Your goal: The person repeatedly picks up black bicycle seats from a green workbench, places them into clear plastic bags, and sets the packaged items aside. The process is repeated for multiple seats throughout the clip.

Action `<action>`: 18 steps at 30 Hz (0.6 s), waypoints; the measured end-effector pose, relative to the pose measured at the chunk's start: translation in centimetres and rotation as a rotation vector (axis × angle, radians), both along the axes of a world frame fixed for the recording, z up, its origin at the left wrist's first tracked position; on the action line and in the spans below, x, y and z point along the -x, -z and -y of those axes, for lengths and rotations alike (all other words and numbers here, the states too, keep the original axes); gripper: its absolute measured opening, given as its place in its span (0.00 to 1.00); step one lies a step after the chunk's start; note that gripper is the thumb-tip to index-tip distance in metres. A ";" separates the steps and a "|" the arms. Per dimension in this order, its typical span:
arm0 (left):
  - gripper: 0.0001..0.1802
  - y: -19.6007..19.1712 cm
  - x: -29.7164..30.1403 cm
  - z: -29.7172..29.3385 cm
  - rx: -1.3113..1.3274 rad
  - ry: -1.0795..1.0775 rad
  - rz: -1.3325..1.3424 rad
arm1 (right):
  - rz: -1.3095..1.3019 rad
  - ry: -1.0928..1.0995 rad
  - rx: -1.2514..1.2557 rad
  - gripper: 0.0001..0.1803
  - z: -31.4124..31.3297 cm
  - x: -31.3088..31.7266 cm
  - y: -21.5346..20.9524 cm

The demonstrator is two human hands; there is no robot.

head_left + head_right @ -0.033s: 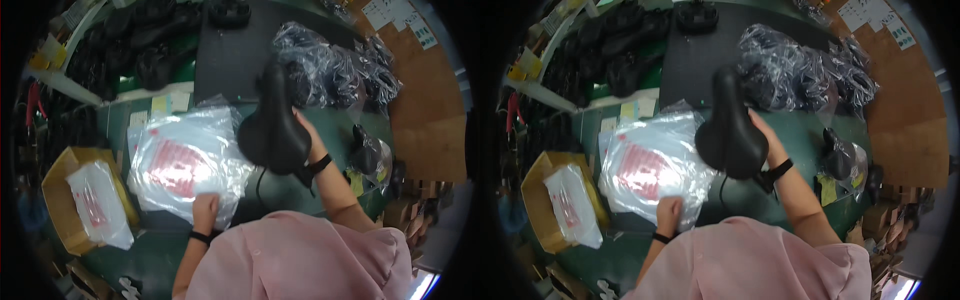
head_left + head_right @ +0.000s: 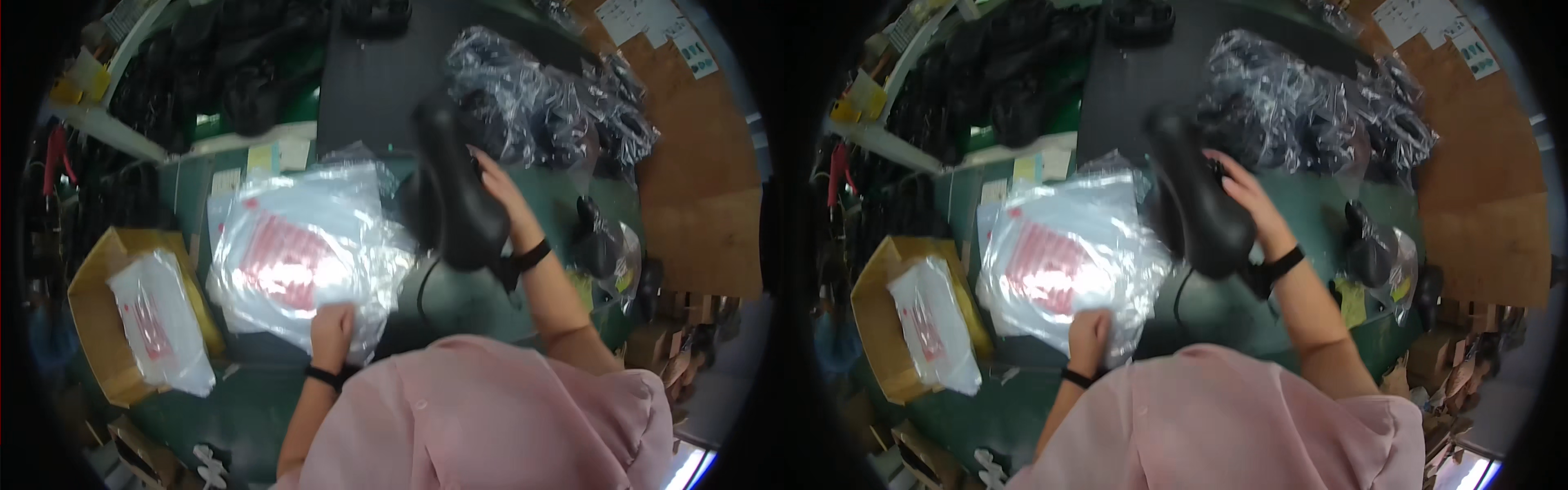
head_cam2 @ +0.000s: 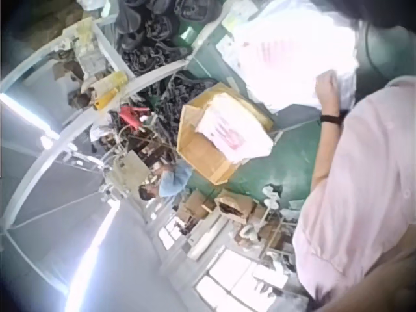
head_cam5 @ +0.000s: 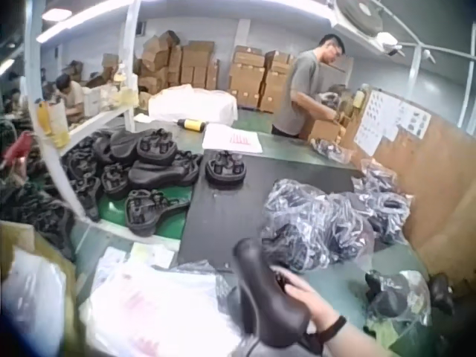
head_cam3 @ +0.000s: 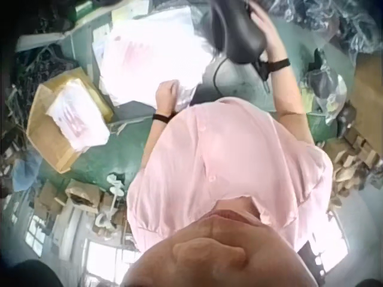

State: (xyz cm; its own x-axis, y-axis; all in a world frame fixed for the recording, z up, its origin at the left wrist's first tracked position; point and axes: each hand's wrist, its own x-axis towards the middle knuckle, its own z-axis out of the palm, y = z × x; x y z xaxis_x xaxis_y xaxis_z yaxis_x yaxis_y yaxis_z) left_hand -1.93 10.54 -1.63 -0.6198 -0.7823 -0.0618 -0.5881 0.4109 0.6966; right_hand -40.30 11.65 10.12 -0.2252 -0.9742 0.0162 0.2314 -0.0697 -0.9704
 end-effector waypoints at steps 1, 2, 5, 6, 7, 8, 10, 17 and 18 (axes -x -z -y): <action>0.06 -0.2 0.2 0.0 -0.020 0.000 0.096 | -0.198 -0.113 -0.014 0.33 0.3 -0.3 -2.8; 0.09 -0.7 1.0 -0.1 0.055 0.004 0.063 | -0.383 -0.151 -0.053 0.37 0.4 -0.4 -3.7; 0.22 -3.9 4.0 -1.2 0.272 0.066 0.037 | -1.465 -0.389 -0.173 0.42 1.4 -1.1 -5.8; 0.24 -4.4 4.9 -2.3 0.270 0.083 0.114 | -1.560 -0.420 0.014 0.42 1.4 -0.1 -4.0; 0.27 -4.6 6.0 -3.4 0.273 0.099 0.187 | -1.653 -0.446 0.207 0.43 1.2 1.1 -1.6; 0.30 -4.6 6.4 -4.0 0.274 0.104 0.262 | -1.734 -0.528 0.182 0.41 1.1 1.5 -0.9; 0.28 -3.0 6.2 -4.1 0.255 0.096 0.273 | -1.689 -0.205 0.324 0.37 0.5 2.2 -0.5; 0.08 -0.2 3.9 -2.1 -0.149 -0.089 -0.026 | -0.254 -0.025 -0.747 0.20 -8.6 -5.0 5.8; 0.06 -0.5 4.2 -1.9 -0.200 -0.133 -0.082 | -0.190 0.024 -0.727 0.29 -8.7 -6.7 8.7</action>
